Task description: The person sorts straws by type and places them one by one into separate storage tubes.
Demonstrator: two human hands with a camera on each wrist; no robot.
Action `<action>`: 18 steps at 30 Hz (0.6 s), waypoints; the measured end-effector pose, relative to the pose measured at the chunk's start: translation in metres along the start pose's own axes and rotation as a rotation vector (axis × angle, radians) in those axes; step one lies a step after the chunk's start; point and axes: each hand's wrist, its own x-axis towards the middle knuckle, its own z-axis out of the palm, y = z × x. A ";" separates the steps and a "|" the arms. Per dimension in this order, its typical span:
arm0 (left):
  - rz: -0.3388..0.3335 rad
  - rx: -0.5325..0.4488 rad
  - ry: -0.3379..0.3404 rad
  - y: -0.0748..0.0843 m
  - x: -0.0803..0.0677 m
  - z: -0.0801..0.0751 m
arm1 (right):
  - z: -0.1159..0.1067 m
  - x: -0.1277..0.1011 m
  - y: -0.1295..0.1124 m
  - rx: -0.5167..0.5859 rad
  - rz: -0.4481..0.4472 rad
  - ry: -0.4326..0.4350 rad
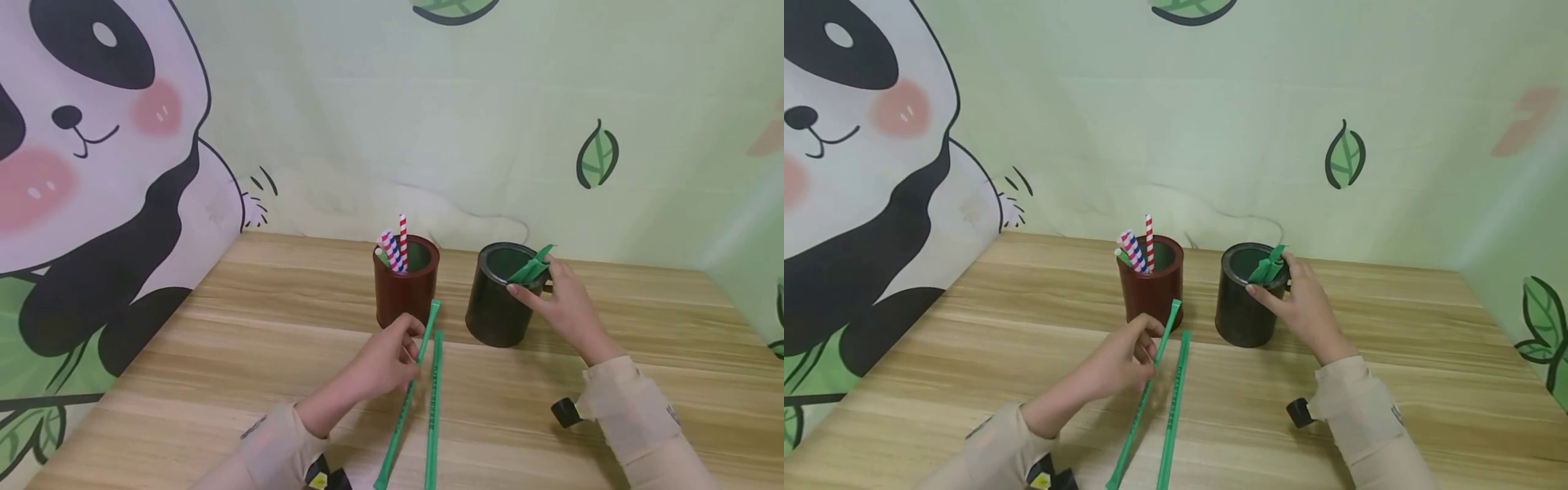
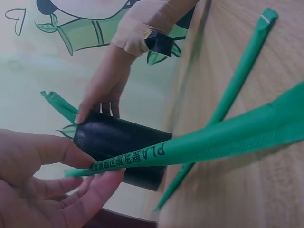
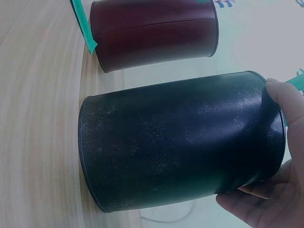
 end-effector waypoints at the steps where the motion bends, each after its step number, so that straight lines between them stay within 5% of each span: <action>1: 0.008 -0.003 0.003 0.002 0.000 -0.001 | 0.000 0.000 0.000 0.001 0.001 -0.001; 18: 0.173 0.020 0.043 0.038 0.009 -0.019 | 0.001 0.000 0.000 0.011 -0.001 -0.012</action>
